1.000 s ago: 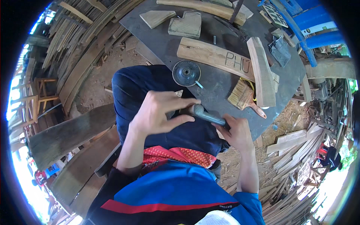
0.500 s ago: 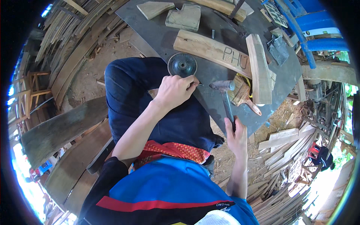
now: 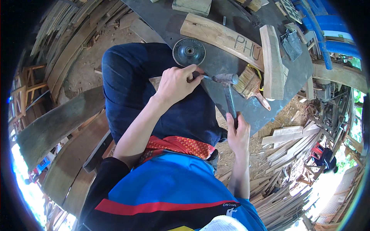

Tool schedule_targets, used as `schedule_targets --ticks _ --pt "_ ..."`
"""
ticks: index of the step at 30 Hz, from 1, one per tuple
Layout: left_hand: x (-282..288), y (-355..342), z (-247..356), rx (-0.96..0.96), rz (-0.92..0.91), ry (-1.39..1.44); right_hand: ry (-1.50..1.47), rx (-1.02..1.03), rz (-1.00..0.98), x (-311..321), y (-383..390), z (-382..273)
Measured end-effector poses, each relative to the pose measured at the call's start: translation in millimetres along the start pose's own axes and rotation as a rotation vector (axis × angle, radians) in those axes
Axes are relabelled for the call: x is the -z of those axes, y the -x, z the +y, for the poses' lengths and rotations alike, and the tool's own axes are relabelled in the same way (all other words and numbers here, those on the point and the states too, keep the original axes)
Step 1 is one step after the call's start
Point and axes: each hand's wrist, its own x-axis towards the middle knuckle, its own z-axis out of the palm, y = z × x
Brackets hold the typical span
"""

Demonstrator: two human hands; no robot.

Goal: Using a hammer and metal brackets to assemble wood pieces in a workshop environment.

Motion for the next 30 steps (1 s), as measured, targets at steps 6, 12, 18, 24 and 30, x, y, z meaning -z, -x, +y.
schedule_targets --ticks 6,12,18,24,30 --pt "-5.5 -0.2 -4.5 -0.019 0.026 0.039 0.088 0.018 -0.038 0.1 0.6 2.3" --pt "-5.5 -0.7 -4.0 -0.009 0.019 0.043 0.079 0.032 -0.021 -3.0 0.0 -0.1" --pt "-5.6 -0.7 -4.3 -0.003 0.018 0.050 0.058 0.025 -0.012 -2.8 -1.7 -2.2" --pt "2.1 -2.9 3.4 -0.018 0.003 0.060 0.130 0.045 -0.006 -0.6 -3.2 -2.0" --pt "21.9 -32.5 27.9 -0.413 0.042 0.440 0.149 0.023 -0.026 0.8 -4.3 -3.0"
